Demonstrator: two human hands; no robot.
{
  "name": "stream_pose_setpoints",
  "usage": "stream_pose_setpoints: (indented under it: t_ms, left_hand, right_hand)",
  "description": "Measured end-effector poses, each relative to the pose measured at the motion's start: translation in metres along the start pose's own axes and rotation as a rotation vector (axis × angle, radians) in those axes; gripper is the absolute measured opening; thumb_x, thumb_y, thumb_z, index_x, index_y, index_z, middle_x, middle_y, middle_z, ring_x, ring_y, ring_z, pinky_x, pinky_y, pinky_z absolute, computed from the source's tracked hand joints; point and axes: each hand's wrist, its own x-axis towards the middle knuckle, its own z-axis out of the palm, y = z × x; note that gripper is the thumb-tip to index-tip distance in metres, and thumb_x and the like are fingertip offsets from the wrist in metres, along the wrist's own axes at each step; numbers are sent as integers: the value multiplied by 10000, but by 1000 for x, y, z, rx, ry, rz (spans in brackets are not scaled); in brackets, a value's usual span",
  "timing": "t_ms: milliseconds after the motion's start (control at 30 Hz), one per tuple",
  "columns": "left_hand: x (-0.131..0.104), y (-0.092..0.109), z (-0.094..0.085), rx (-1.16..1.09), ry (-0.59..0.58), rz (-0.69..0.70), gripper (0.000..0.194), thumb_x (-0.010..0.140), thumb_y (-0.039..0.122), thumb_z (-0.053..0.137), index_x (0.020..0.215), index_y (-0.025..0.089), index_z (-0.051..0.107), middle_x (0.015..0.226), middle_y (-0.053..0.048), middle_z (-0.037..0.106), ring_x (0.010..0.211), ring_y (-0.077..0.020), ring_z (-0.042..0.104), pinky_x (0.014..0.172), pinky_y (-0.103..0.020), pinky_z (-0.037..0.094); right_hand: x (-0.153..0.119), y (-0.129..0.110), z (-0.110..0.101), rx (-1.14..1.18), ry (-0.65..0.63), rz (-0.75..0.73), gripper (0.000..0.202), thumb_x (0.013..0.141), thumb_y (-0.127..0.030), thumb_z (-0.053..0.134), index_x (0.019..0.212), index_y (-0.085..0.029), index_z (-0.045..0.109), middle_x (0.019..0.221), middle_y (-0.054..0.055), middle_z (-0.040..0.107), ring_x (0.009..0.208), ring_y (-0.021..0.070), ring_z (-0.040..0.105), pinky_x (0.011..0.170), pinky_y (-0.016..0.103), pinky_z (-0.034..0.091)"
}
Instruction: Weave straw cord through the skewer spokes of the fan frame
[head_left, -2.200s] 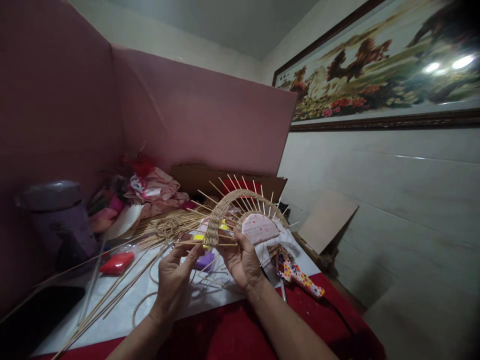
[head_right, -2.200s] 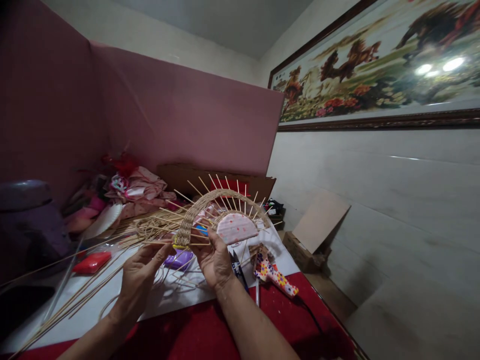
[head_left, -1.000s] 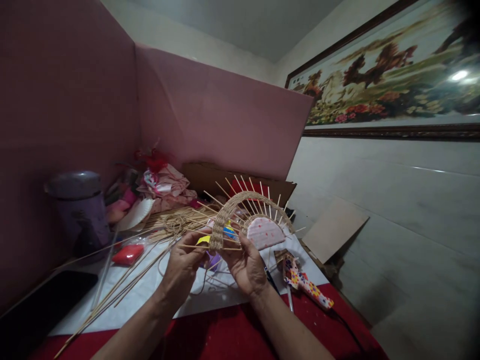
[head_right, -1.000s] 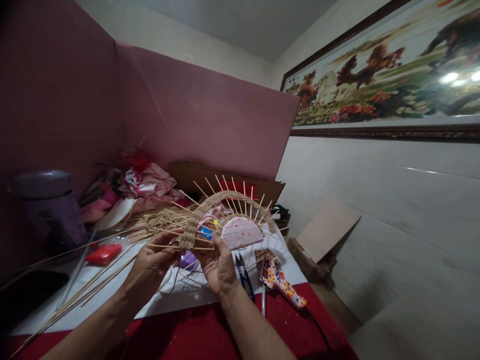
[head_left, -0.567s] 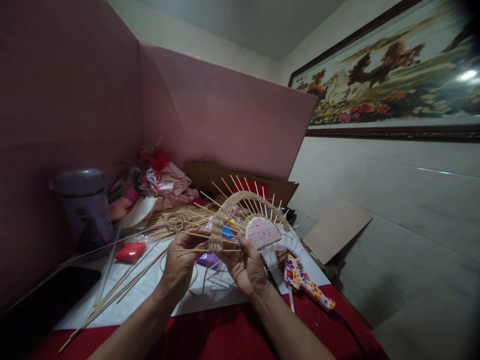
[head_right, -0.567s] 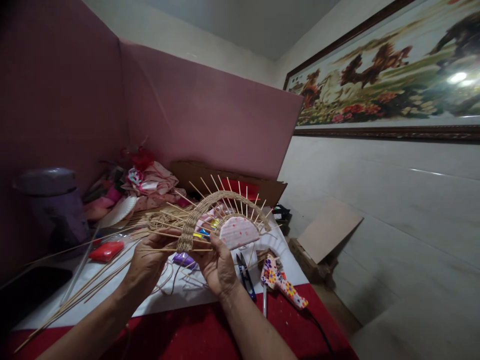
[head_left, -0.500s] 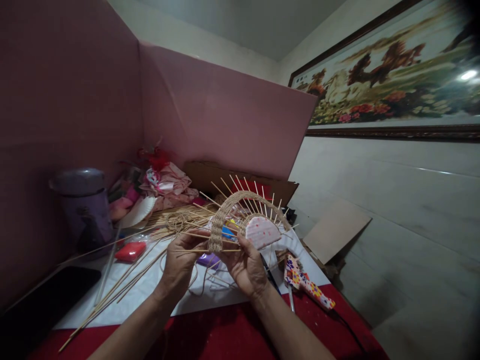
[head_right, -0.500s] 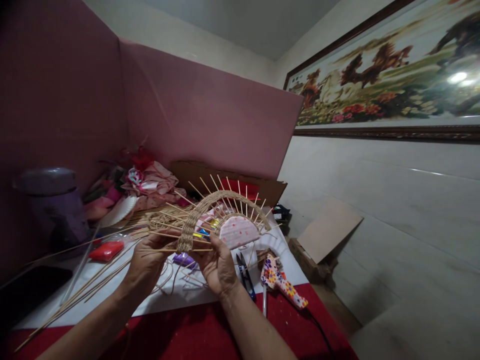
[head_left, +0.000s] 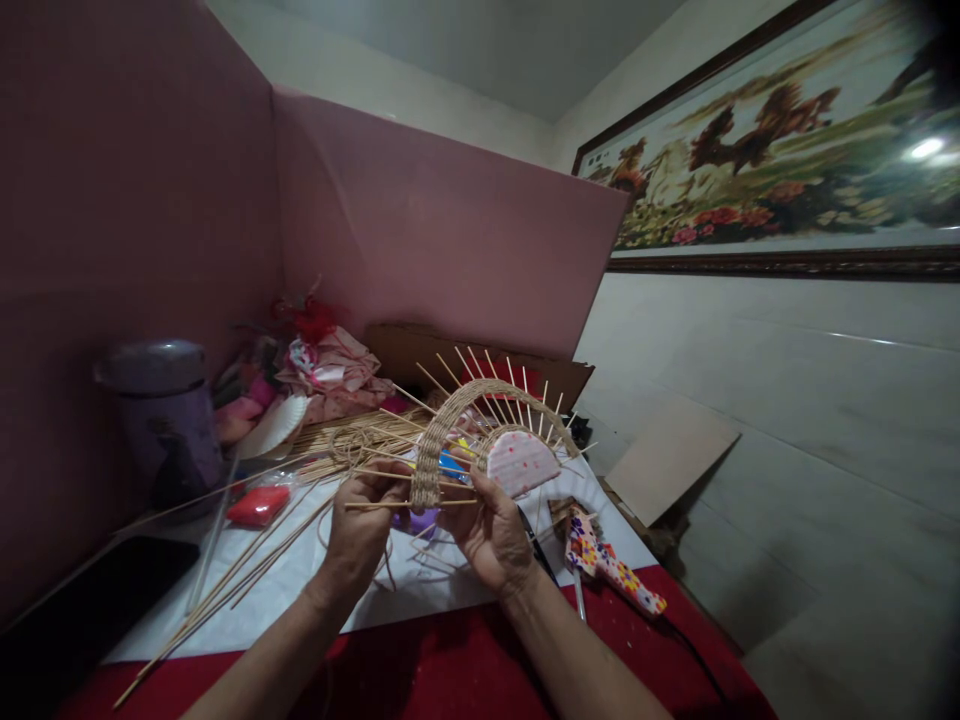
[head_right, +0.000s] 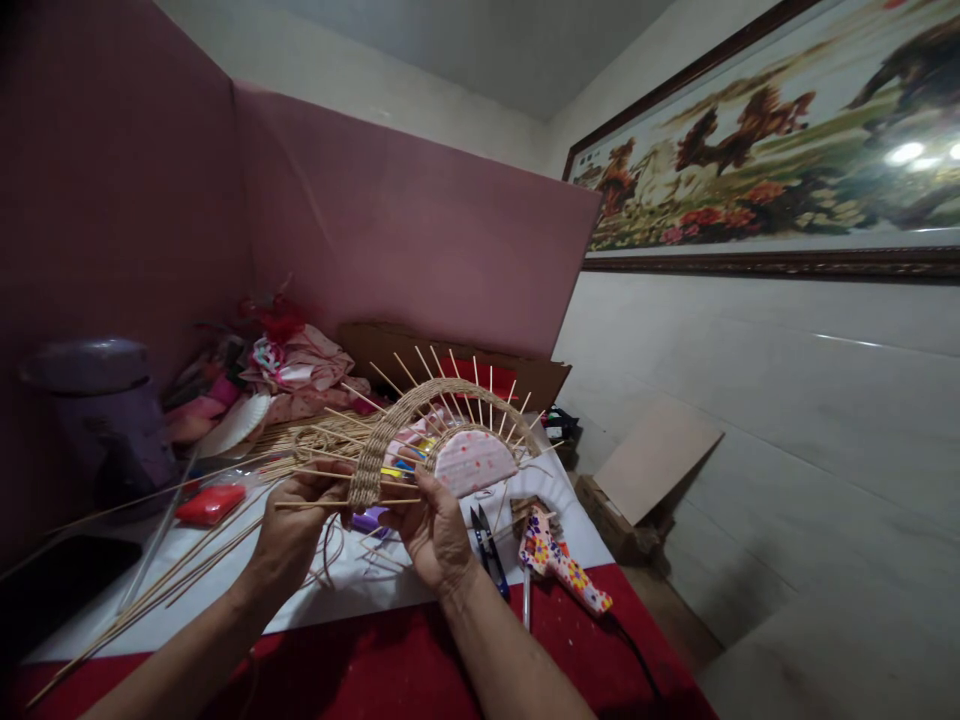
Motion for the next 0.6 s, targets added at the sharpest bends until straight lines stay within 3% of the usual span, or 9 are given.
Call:
stream_pose_setpoints:
  t_ms: [300,600]
  left_hand:
    - [3,-3,-3,-37,-13,20,158,592,163,727,737,141,667,588,18,635,457,-100,536,440,-212,422]
    - [5,-1,-9,48,-31,31,159,570,184,752,724,161,720,526,24,602,447,-81,491,419,-182,385]
  right_hand:
    - [1,-2,-1,12,-1,-6,325,805,-294,568,1114,-194,570,858,60,718,777,185,671,653,328,544]
    - [1,-4,-2,1,-9,-5,308,806,-282,558,1100,-190,577,857,50,716,755,175,666,594,292,542]
